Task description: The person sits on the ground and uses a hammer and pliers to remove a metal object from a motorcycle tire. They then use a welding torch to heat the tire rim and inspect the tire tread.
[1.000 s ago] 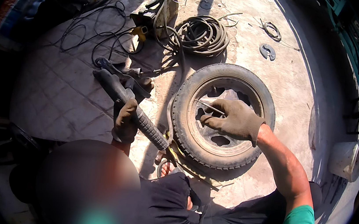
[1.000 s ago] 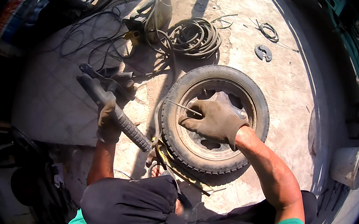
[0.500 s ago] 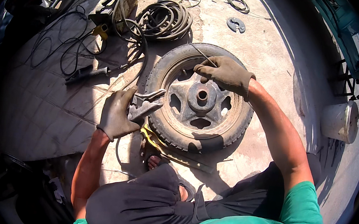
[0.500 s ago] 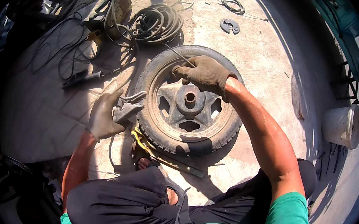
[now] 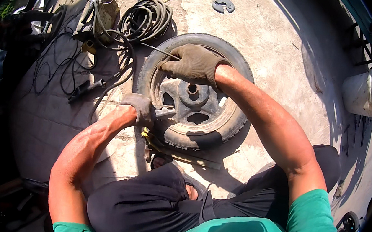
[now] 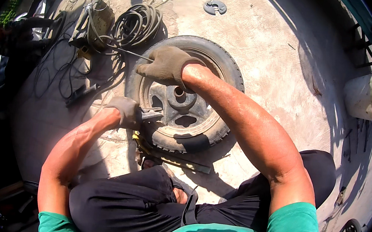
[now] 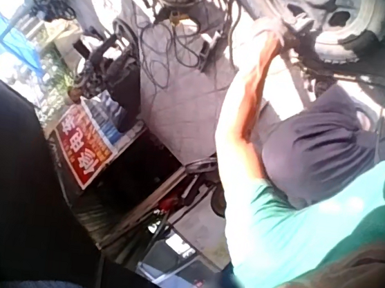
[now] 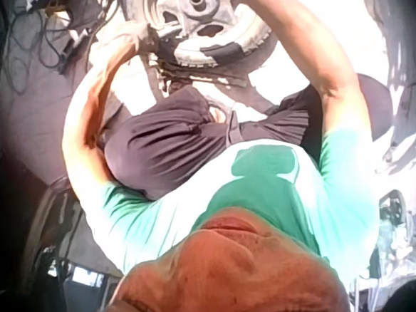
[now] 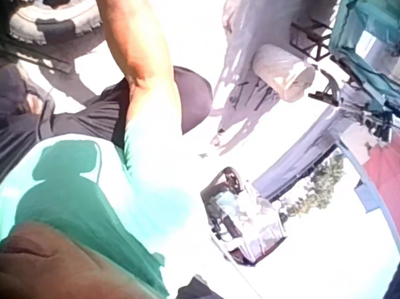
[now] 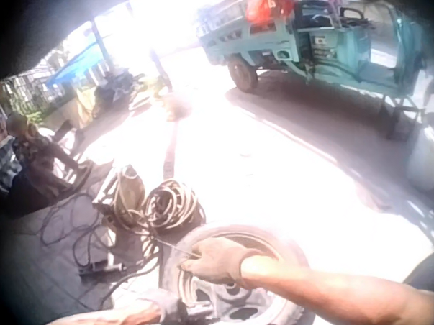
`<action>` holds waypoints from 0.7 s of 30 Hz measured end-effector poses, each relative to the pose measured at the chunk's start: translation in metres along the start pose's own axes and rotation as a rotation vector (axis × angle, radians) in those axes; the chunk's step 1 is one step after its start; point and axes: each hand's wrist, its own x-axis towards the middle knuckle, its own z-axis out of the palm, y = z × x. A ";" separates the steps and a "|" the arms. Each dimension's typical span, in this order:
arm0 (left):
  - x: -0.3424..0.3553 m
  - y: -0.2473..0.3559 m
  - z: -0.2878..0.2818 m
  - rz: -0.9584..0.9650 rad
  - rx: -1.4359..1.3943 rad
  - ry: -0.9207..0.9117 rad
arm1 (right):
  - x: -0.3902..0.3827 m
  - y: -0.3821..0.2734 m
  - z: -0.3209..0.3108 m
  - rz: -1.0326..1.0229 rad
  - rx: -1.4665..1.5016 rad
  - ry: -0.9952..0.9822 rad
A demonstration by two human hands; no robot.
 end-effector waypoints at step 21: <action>0.015 -0.006 0.006 0.029 0.012 0.019 | 0.025 0.081 -0.004 0.078 -0.058 0.047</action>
